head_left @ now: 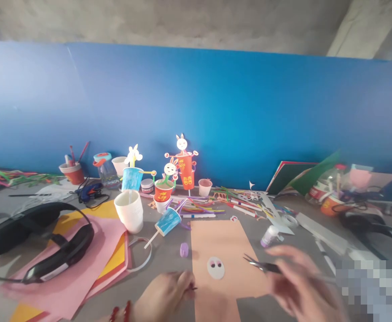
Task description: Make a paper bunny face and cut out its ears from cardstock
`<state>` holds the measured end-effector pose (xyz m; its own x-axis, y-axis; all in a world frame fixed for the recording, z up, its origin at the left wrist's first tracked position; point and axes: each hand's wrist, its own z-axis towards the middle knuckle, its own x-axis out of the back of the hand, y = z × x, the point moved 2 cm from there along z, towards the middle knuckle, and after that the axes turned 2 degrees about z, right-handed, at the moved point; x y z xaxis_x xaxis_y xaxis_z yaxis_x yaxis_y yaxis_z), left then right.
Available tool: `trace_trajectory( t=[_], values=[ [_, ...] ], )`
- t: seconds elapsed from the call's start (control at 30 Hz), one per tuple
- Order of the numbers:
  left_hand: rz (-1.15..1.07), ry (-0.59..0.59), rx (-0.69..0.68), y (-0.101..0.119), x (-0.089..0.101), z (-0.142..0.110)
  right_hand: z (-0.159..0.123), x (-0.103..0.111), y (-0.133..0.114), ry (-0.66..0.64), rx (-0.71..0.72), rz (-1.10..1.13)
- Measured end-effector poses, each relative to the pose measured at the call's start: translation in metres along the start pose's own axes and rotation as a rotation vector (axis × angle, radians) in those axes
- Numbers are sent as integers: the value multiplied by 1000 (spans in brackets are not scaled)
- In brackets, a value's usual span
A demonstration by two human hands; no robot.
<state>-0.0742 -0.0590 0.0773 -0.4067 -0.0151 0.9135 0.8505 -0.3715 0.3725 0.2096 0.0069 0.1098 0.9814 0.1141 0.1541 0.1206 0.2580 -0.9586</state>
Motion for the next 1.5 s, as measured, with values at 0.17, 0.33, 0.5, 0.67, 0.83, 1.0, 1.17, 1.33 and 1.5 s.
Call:
trace_trajectory(
  t=[0.17, 0.33, 0.5, 0.67, 0.83, 1.0, 1.17, 1.33, 1.5],
  values=[
    [200, 4, -161, 10, -13, 33, 26, -53, 50, -281, -221, 146],
    [252, 108, -375, 18, -16, 40, 34, -65, 72, -299, -221, 130],
    [213, 112, -431, 6, -33, 37, 30, -70, 68, -248, -79, 0],
    [231, 49, -418, 1, -42, 34, 24, -76, 71, -212, 48, -147],
    [219, 4, -401, 6, -38, 32, 23, -76, 79, -237, 61, -135],
    [265, -23, -397, 10, -35, 33, 25, -76, 80, -260, 92, -132],
    [291, -62, -409, 10, -34, 33, 24, -76, 76, -293, 98, -137],
    [303, -72, -394, 12, -33, 33, 24, -76, 74, -271, 128, -162],
    [304, -91, -394, 13, -32, 33, 24, -76, 74, -275, 129, -174]
  ],
)
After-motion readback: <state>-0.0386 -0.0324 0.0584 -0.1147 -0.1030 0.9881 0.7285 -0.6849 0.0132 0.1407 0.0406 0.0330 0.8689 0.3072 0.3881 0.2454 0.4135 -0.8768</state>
